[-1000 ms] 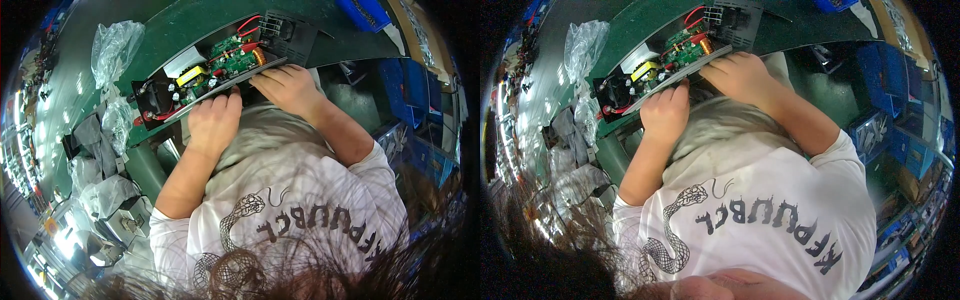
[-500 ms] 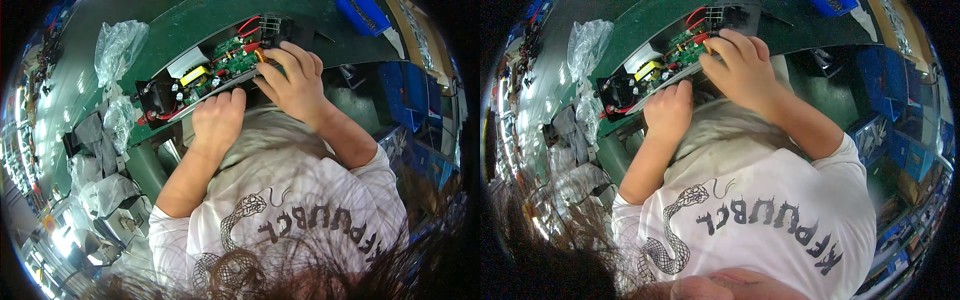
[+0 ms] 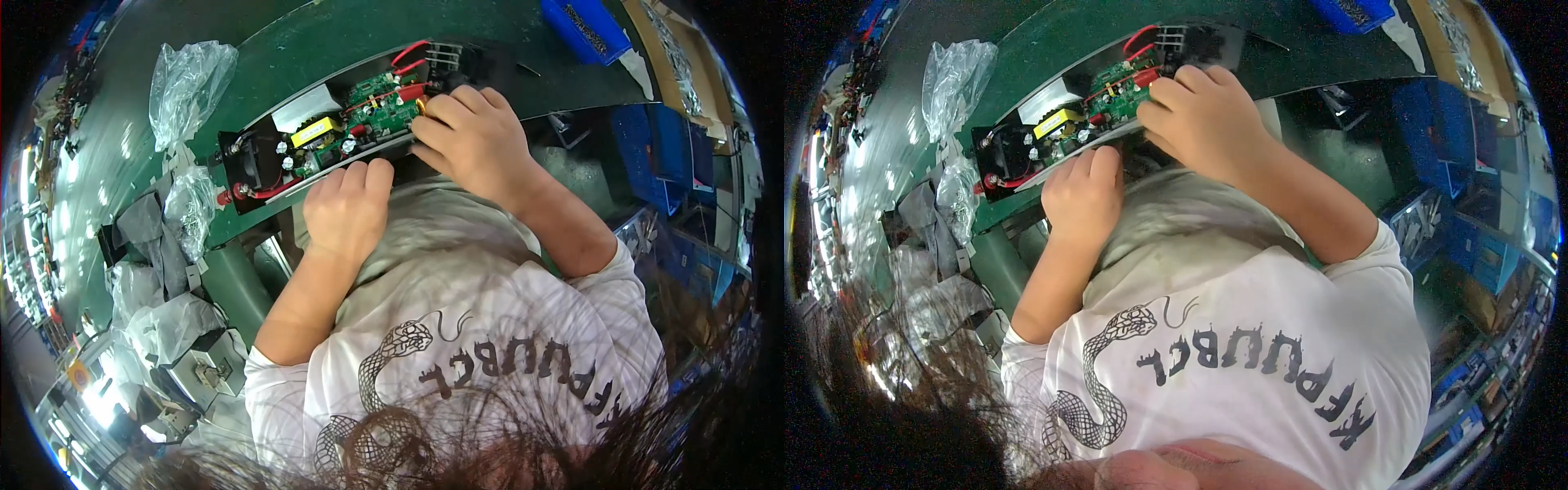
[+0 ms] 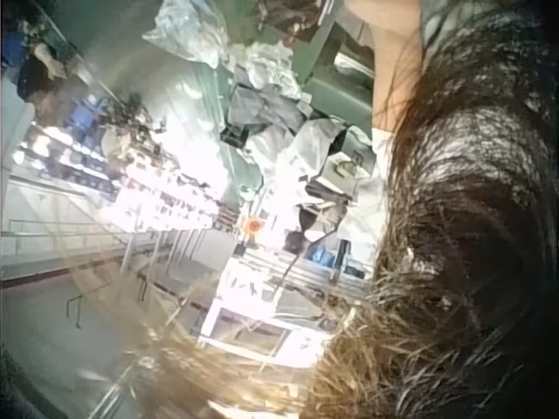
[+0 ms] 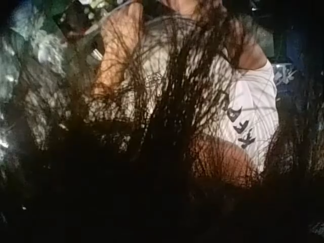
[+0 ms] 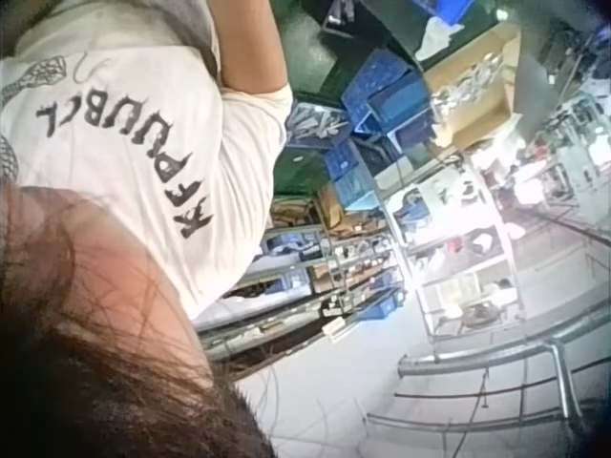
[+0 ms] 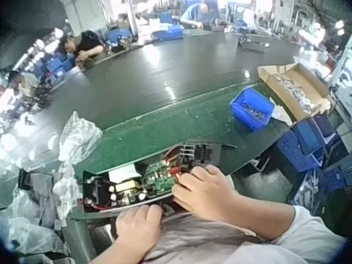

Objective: The recorder is assembling an electronic device by installing a circuit board, connecting internal wiring, and applying insulation foam into a plastic housing.

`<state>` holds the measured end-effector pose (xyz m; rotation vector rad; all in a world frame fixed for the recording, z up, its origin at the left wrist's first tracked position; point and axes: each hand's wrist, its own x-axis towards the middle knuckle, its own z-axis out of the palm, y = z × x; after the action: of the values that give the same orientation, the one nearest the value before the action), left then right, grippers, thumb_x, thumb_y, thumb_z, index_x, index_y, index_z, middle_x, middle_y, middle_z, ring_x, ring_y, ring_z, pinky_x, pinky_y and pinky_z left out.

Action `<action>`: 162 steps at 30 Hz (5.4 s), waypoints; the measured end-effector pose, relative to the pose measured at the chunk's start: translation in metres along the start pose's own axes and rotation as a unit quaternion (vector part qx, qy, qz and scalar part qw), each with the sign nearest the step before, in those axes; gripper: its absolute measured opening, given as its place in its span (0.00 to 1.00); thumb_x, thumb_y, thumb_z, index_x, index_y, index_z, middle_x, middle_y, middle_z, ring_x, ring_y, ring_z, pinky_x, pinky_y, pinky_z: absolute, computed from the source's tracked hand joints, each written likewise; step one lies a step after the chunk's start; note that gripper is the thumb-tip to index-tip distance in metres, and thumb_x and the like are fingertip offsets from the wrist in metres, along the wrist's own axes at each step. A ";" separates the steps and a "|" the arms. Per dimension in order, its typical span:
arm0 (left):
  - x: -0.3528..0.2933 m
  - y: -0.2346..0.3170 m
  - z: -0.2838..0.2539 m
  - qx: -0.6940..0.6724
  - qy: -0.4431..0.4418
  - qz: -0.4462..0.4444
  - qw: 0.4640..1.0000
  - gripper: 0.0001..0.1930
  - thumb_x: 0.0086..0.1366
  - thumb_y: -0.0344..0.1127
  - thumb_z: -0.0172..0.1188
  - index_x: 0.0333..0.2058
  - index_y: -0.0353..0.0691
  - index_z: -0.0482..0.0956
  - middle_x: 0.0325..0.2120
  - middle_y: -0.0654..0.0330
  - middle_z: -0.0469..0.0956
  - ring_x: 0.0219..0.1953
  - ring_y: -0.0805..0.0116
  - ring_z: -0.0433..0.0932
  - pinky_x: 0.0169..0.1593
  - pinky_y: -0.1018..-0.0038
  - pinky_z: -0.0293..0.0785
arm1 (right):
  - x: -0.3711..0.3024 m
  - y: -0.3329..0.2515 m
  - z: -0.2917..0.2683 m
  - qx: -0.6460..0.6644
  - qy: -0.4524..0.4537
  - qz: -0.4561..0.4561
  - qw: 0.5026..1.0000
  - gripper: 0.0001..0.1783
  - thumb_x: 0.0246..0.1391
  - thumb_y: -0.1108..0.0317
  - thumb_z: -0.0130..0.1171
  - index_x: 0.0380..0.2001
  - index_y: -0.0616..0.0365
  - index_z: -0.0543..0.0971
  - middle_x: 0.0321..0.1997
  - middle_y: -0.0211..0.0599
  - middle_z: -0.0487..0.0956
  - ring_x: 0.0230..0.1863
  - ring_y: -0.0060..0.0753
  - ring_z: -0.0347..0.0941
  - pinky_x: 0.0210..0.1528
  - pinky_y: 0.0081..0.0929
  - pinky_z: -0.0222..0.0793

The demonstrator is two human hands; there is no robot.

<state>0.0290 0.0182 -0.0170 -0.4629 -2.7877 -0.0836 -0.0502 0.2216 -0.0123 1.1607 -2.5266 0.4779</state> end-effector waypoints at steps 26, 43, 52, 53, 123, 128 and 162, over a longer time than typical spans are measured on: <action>0.003 -0.028 -0.005 -0.100 0.032 0.017 0.994 0.12 0.52 0.35 0.68 0.37 0.48 0.79 0.32 0.64 0.71 0.32 0.63 0.73 0.39 0.64 0.67 | -0.014 0.007 0.004 0.027 0.031 0.000 0.999 0.16 0.36 0.60 0.74 0.33 0.43 0.83 0.37 0.21 0.74 0.36 0.30 0.70 0.38 0.34 0.63; 0.052 -0.020 -0.025 -0.118 -0.134 -0.029 0.984 0.11 0.53 0.34 0.65 0.37 0.46 0.78 0.34 0.65 0.76 0.44 0.61 0.73 0.48 0.60 0.63 | 0.039 -0.008 -0.012 -0.031 -0.137 -0.033 0.989 0.08 0.46 0.64 0.54 0.31 0.49 0.79 0.33 0.24 0.72 0.48 0.30 0.67 0.56 0.39 0.54; 0.049 -0.023 -0.016 -0.168 -0.098 -0.025 0.981 0.03 0.55 0.33 0.57 0.27 0.49 0.79 0.28 0.66 0.77 0.41 0.63 0.73 0.47 0.60 0.62 | 0.049 0.006 -0.009 0.005 -0.103 -0.126 0.987 0.03 0.45 0.64 0.56 0.23 0.48 0.74 0.29 0.27 0.72 0.41 0.32 0.67 0.48 0.38 0.56; 0.051 -0.023 -0.015 -0.173 -0.100 -0.025 0.980 0.04 0.55 0.33 0.56 0.27 0.49 0.80 0.28 0.66 0.78 0.42 0.63 0.73 0.48 0.60 0.62 | 0.049 0.007 -0.007 -0.005 -0.098 -0.138 0.986 0.03 0.45 0.64 0.57 0.22 0.48 0.75 0.28 0.27 0.73 0.41 0.33 0.67 0.48 0.38 0.56; -0.070 -0.016 -0.022 -0.712 -0.066 -0.487 0.500 0.13 0.74 0.41 0.54 0.39 0.40 0.83 0.27 0.71 0.78 0.27 0.82 0.67 0.32 0.82 0.61 | 0.009 -0.052 0.063 0.106 0.081 -0.108 0.985 0.08 0.47 0.69 0.68 0.33 0.54 0.83 0.27 0.29 0.77 0.30 0.32 0.75 0.38 0.33 0.67; -0.081 -0.023 -0.018 -0.710 -0.064 -0.495 0.497 0.13 0.74 0.42 0.54 0.36 0.41 0.82 0.24 0.71 0.75 0.25 0.81 0.68 0.31 0.82 0.61 | 0.016 -0.052 0.067 0.097 0.140 -0.145 0.975 0.09 0.44 0.70 0.70 0.32 0.54 0.83 0.28 0.28 0.76 0.28 0.30 0.74 0.37 0.32 0.68; -0.110 -0.038 -0.011 -0.571 -0.180 -0.400 0.694 0.14 0.74 0.43 0.57 0.34 0.38 0.79 0.25 0.70 0.73 0.29 0.82 0.67 0.33 0.80 0.65 | 0.065 -0.060 0.016 0.076 -0.064 -0.124 0.987 0.06 0.44 0.66 0.64 0.25 0.54 0.85 0.62 0.33 0.74 0.65 0.40 0.63 0.59 0.47 0.55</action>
<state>0.1190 -0.0525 -0.0411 0.6471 -2.6598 -2.1574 -0.0469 0.1345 0.0107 1.5860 -2.4378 0.5529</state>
